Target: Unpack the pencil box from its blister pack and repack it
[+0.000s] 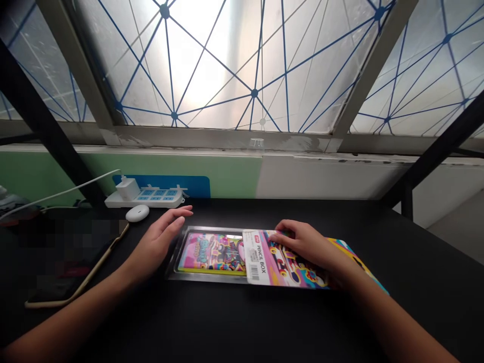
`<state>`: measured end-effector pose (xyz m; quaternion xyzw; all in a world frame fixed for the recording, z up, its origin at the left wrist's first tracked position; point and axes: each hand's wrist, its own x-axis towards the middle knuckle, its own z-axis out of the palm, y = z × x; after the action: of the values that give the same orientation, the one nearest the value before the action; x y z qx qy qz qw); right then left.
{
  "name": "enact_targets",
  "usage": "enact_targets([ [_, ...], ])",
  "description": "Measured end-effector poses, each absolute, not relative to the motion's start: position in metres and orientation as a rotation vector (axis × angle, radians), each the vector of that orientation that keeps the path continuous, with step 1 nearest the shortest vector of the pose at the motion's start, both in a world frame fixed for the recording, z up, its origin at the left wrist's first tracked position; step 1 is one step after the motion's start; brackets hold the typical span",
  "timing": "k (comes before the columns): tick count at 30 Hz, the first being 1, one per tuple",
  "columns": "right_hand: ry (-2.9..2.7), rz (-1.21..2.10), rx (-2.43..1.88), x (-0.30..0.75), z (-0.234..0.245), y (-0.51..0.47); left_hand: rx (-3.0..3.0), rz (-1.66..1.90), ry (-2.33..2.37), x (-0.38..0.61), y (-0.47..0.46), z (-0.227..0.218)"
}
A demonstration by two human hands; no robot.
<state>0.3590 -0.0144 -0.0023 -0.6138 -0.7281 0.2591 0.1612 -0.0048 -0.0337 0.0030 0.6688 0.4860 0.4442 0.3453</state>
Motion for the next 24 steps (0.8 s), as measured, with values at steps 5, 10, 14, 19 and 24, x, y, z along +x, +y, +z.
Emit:
enact_targets([
  [5, -2.140, 0.798, -1.709, 0.369, 0.005, -0.013, 1.734, 0.963, 1.156, 0.003, -0.042, -0.009],
  [10, -2.257, 0.578, -1.704, 0.329, 0.008, -0.008, 1.776, 0.927, 1.139, 0.001, -0.044, -0.014],
  [14, -2.398, 0.433, -1.652, 0.266, 0.010, -0.002, 1.716, 1.023, 1.041, -0.003, -0.037, -0.020],
  [19, -2.594, 0.307, -1.409, 0.185, 0.010, 0.002, 1.675, 1.082, 1.069, -0.002, -0.032, -0.024],
  [24, -2.619, 0.258, -1.347, 0.172, 0.015, -0.002, 1.518, 1.178, 1.210, -0.002, -0.026, -0.020],
])
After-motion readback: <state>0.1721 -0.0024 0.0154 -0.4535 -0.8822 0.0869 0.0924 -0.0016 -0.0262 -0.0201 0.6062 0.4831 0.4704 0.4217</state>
